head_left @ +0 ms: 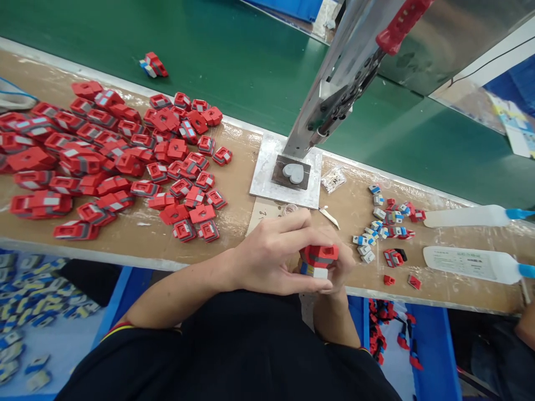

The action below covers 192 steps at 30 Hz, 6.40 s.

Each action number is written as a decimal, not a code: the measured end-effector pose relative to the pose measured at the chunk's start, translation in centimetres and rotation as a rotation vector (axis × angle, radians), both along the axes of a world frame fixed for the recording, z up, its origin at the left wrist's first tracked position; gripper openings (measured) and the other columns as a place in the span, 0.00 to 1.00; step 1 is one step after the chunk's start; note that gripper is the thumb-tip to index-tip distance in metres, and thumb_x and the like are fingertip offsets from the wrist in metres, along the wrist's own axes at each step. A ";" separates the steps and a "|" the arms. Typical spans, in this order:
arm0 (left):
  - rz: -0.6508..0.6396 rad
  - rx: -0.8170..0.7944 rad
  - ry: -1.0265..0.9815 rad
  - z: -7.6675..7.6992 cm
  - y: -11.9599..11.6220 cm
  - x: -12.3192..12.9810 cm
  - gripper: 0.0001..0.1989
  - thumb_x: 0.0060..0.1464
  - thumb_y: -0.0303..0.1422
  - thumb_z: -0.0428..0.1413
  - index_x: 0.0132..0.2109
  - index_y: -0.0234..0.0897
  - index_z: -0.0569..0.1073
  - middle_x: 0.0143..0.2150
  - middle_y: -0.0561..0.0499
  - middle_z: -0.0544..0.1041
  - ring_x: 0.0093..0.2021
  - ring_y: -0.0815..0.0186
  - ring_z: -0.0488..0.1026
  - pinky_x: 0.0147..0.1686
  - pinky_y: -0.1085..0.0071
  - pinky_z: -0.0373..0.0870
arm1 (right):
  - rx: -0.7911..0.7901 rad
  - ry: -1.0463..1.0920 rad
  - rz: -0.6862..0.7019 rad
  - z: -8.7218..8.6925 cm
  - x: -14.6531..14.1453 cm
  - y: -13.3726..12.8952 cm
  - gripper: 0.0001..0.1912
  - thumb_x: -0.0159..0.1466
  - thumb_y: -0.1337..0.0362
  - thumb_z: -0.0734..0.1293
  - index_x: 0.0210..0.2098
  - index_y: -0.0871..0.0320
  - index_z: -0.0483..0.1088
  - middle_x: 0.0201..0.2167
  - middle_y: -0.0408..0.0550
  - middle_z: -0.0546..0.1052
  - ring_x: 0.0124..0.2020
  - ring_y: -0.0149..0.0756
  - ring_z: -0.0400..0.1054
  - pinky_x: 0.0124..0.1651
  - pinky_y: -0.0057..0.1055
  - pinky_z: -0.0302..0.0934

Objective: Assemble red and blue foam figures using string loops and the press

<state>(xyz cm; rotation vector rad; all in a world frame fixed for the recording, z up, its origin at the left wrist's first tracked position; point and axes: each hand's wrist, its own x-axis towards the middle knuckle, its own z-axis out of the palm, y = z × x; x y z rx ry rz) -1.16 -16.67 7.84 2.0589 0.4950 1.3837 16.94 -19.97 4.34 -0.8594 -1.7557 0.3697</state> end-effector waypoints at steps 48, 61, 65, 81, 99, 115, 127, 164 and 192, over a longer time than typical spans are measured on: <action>0.543 0.624 0.097 -7.1 -0.3 -3.7 0.29 0.41 0.19 0.76 0.46 0.45 0.76 0.46 0.50 0.82 0.44 0.56 0.84 0.42 0.58 0.83 | -0.746 0.844 0.461 -3.3 -4.1 -0.5 0.27 0.62 0.45 0.80 0.55 0.48 0.76 0.45 0.46 0.81 0.42 0.34 0.77 0.52 0.33 0.74; 0.630 0.280 0.453 -7.5 2.2 -9.4 0.26 0.60 0.29 0.67 0.63 0.47 0.75 0.53 0.42 0.81 0.52 0.48 0.80 0.53 0.52 0.79 | -0.474 0.139 -0.506 -2.4 14.2 6.9 0.18 0.67 0.55 0.73 0.55 0.51 0.76 0.48 0.53 0.83 0.46 0.43 0.79 0.50 0.42 0.77; 0.596 0.129 0.840 -8.5 3.9 -13.1 0.16 0.68 0.38 0.56 0.59 0.47 0.79 0.56 0.40 0.82 0.56 0.41 0.79 0.53 0.46 0.76 | -0.558 -0.318 -0.652 -2.0 18.6 18.5 0.15 0.64 0.65 0.69 0.51 0.56 0.77 0.50 0.56 0.82 0.50 0.48 0.77 0.60 0.49 0.72; 0.294 0.025 1.174 -6.7 0.6 -14.8 0.21 0.54 0.30 0.65 0.56 0.48 0.84 0.66 0.41 0.80 0.71 0.42 0.72 0.72 0.44 0.62 | -0.204 -0.347 -0.504 -0.5 16.0 15.1 0.29 0.69 0.59 0.70 0.68 0.51 0.66 0.59 0.58 0.75 0.47 0.45 0.78 0.45 0.43 0.78; 0.169 -0.372 0.034 -5.8 2.2 -9.0 0.20 0.72 0.43 0.59 0.65 0.43 0.73 0.54 0.41 0.83 0.45 0.58 0.85 0.44 0.62 0.82 | -0.254 -0.581 0.183 -3.7 5.7 8.1 0.12 0.75 0.66 0.66 0.40 0.52 0.81 0.37 0.50 0.84 0.39 0.41 0.76 0.41 0.36 0.69; 0.086 -0.966 -0.437 -10.8 6.3 -2.8 0.28 0.49 0.46 0.77 0.53 0.43 0.80 0.42 0.51 0.81 0.31 0.71 0.77 0.35 0.72 0.78 | -0.354 -0.340 0.156 -5.0 4.4 8.3 0.08 0.70 0.68 0.70 0.35 0.51 0.79 0.32 0.46 0.85 0.36 0.40 0.75 0.41 0.37 0.71; 0.223 -0.855 -0.350 -10.6 5.7 -2.1 0.29 0.41 0.38 0.81 0.48 0.38 0.80 0.39 0.51 0.84 0.35 0.65 0.82 0.36 0.70 0.81 | -0.406 -0.333 0.159 -4.8 4.1 8.1 0.07 0.70 0.67 0.70 0.35 0.52 0.78 0.32 0.46 0.84 0.35 0.40 0.75 0.40 0.37 0.70; -0.099 -1.246 -0.637 -8.7 5.5 -2.3 0.19 0.58 0.47 0.70 0.50 0.42 0.79 0.49 0.46 0.86 0.32 0.69 0.79 0.31 0.74 0.74 | -0.278 -0.345 0.107 -4.9 4.2 8.4 0.07 0.69 0.69 0.70 0.35 0.52 0.76 0.30 0.45 0.83 0.32 0.37 0.74 0.37 0.34 0.69; 0.068 -0.566 -0.081 -10.6 3.8 -1.1 0.19 0.57 0.40 0.73 0.52 0.38 0.82 0.49 0.44 0.86 0.48 0.61 0.85 0.49 0.67 0.83 | -0.164 0.346 0.051 -2.2 2.7 6.5 0.06 0.67 0.64 0.77 0.35 0.51 0.78 0.28 0.43 0.83 0.28 0.35 0.76 0.30 0.34 0.68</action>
